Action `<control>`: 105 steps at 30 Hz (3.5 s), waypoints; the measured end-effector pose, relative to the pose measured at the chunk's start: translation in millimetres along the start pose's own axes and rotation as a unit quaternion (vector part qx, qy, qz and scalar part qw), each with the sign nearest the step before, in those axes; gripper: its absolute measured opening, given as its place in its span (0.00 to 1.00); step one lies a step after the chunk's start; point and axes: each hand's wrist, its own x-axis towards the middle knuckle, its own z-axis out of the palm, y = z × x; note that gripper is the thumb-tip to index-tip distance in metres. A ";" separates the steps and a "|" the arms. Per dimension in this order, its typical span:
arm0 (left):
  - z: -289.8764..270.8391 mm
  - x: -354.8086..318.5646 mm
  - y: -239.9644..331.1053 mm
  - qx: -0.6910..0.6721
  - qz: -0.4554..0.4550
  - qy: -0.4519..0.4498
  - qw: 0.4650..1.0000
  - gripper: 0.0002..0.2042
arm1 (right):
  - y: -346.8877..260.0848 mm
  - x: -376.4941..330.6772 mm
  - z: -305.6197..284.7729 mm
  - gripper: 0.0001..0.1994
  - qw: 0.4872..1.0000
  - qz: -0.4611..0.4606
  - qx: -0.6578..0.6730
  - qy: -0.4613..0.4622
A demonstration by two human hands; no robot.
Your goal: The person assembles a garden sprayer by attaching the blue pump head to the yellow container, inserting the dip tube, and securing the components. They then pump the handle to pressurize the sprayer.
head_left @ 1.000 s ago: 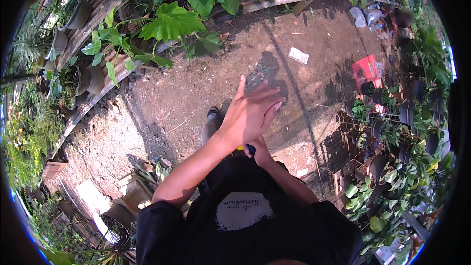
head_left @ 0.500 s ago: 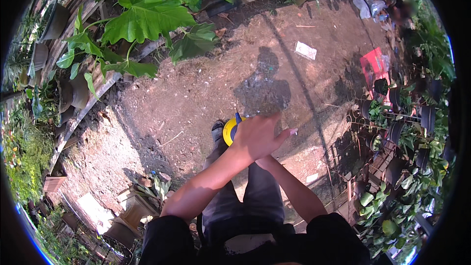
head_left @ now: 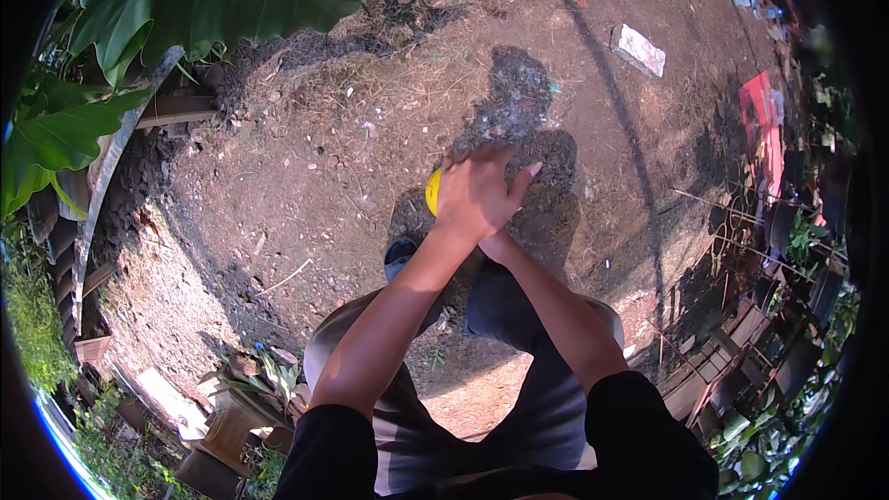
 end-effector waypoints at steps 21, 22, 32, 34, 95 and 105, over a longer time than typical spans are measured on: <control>80.1 0.0 -62.9 -0.304 -0.086 0.092 0.944 0.15 | 13.1 13.3 -1.6 0.31 0.994 -0.004 -0.022 -0.108; 66.7 0.6 -43.4 -0.310 -0.085 0.126 0.938 0.15 | 27.0 27.1 -13.7 0.30 0.993 -0.023 -0.052 -0.102; 115.4 -19.6 -79.2 0.062 0.005 0.149 0.987 0.18 | 10.4 7.5 -15.3 0.30 0.988 0.023 -0.038 -0.145; 118.0 -8.3 -79.1 -0.048 0.042 0.130 0.989 0.13 | 13.6 16.9 -21.2 0.30 0.982 0.079 0.016 -0.171; 191.9 -85.4 -227.6 -0.145 0.004 -0.034 0.989 0.64 | -59.9 24.3 -41.5 0.38 0.789 -0.125 -0.573 -0.187; 142.3 -62.1 -253.1 -0.045 0.179 -0.145 0.972 0.51 | -93.7 54.2 -36.5 0.33 0.644 -0.159 -0.654 -0.364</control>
